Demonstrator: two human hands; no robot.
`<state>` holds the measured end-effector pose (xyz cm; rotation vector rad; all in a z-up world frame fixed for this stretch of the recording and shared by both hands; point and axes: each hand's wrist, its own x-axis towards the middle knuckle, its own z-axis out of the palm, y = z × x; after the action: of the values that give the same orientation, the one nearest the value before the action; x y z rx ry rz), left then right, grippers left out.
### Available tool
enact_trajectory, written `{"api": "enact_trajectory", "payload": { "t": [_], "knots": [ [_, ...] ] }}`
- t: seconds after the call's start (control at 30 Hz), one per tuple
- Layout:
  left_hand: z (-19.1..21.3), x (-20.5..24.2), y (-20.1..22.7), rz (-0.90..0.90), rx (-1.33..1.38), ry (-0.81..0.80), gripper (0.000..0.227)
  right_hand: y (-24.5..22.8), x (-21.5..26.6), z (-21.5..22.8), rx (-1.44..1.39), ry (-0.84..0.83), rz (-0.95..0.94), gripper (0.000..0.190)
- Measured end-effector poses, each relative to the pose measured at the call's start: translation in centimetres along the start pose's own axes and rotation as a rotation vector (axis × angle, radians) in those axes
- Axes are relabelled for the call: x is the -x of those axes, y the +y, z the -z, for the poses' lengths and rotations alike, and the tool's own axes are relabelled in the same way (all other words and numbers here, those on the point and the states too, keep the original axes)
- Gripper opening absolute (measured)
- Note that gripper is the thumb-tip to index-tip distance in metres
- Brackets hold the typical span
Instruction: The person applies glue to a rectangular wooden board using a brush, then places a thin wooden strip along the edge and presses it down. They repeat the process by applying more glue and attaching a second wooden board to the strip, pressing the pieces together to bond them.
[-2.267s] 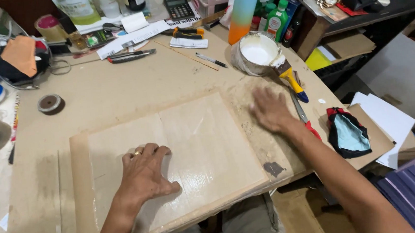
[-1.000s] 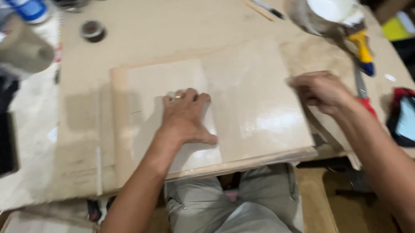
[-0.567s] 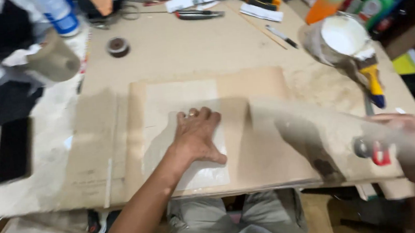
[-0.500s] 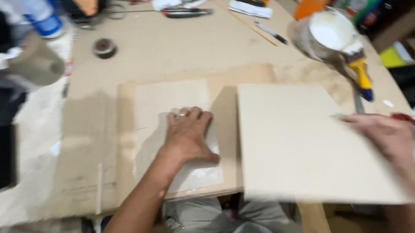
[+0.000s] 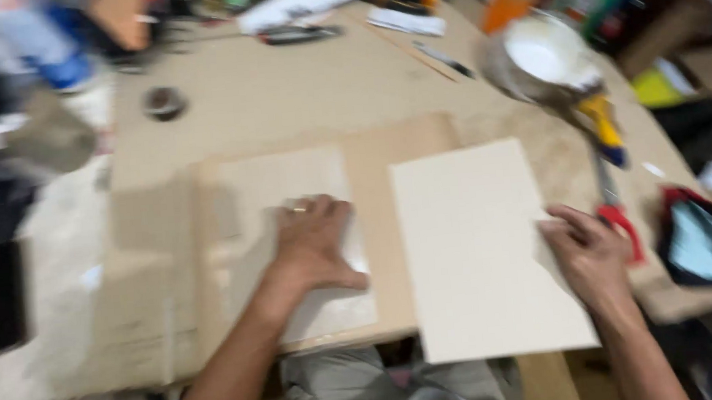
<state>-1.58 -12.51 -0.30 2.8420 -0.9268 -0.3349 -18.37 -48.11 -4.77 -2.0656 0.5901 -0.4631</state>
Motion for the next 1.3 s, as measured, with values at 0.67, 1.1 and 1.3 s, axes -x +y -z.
{"api": "enact_trajectory", "payload": {
  "t": [0.67, 1.1, 1.3],
  "knots": [
    [2.7, 0.3, 1.3, 0.023, 0.017, -0.207, 0.103, -5.3, -3.3, -7.6, -0.218, 0.031, -0.142, 0.026],
    [0.4, -0.4, -0.1, -0.010, 0.065, -0.176, 0.122, -1.9, -4.1, -7.6, 0.017, -0.045, 0.031, 0.030],
    [1.5, -0.1, 0.4, -0.025, 0.037, -0.171, 0.102, -2.3, -3.6, -7.5, -0.123, -0.051, 0.095, 0.037]
  ]
}}
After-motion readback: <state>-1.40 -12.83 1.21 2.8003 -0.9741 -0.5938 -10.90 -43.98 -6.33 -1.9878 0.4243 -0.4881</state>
